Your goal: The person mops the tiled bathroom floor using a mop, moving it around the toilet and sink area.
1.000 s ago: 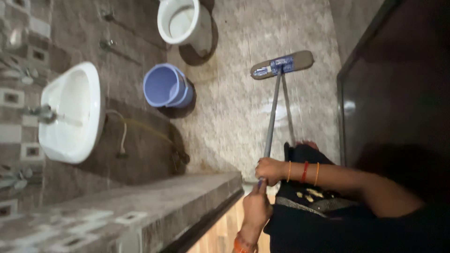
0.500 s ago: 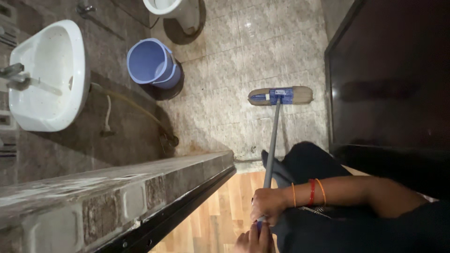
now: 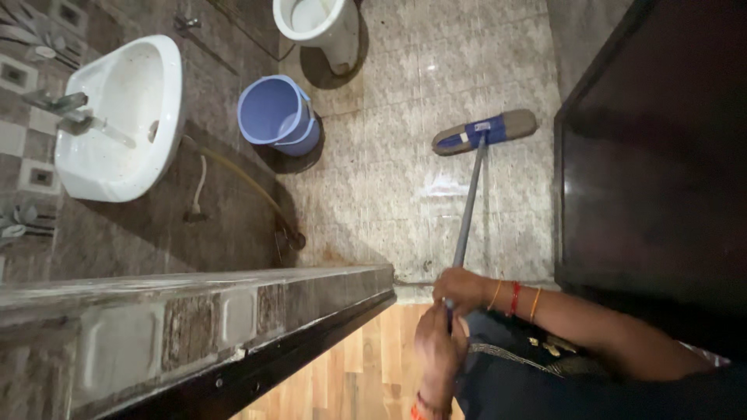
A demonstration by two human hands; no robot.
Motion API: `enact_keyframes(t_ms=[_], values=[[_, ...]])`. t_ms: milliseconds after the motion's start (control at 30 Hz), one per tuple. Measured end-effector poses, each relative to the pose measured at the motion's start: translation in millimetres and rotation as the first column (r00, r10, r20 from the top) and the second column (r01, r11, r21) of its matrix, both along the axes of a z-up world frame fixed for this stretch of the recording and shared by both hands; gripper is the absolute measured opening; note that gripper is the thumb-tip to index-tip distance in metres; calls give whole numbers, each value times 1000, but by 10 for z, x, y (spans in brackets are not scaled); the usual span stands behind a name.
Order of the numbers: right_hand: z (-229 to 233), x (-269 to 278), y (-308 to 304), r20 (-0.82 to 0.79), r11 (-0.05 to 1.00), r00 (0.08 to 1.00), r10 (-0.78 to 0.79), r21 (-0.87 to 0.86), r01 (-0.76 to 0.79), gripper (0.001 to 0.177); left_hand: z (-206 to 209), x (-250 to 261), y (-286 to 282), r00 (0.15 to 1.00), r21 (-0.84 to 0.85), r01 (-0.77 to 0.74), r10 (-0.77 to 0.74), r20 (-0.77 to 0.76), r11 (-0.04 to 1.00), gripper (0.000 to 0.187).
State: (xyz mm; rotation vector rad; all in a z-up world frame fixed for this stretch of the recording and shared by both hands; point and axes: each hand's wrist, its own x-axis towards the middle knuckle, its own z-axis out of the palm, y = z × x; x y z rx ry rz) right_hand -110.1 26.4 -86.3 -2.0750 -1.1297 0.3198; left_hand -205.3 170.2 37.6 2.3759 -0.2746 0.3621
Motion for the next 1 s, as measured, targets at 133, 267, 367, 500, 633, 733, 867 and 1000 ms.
enact_keyframes(t_ms=[133, 267, 367, 500, 633, 733, 867, 1000], values=[[-326, 283, -429, -1, 980, 983, -184, -82, 184, 29, -548, 342, -313, 807, 95, 6, 52, -588, 995, 31], [-464, 496, -766, 201, 946, 936, -289, -90, 312, 26, -791, 569, -712, 926, -79, 57, -83, -367, 995, 30], [-374, 523, -983, 129, 940, 959, -253, -202, 275, 32, -680, 568, -903, 929, -156, 98, -146, -339, 983, 29], [-70, 444, -1061, 165, 958, 976, -139, -229, 175, 31, -282, 429, -945, 935, -151, 171, -209, -287, 974, 37], [448, 308, -852, 113, 996, 990, -84, -31, 88, 32, 361, 216, -735, 958, -36, 170, -173, -229, 985, 41], [844, 219, -688, 43, 988, 999, -10, 155, 3, 29, 828, 71, -638, 945, -22, 126, -127, -301, 992, 36], [1132, 40, -650, 38, 890, 999, -4, 456, -14, 30, 1043, -100, -626, 972, 80, 22, -3, -237, 997, 32], [1165, 77, -671, 69, 923, 997, -39, 385, 10, 32, 849, -137, -636, 925, 214, -66, 140, -353, 975, 42]])
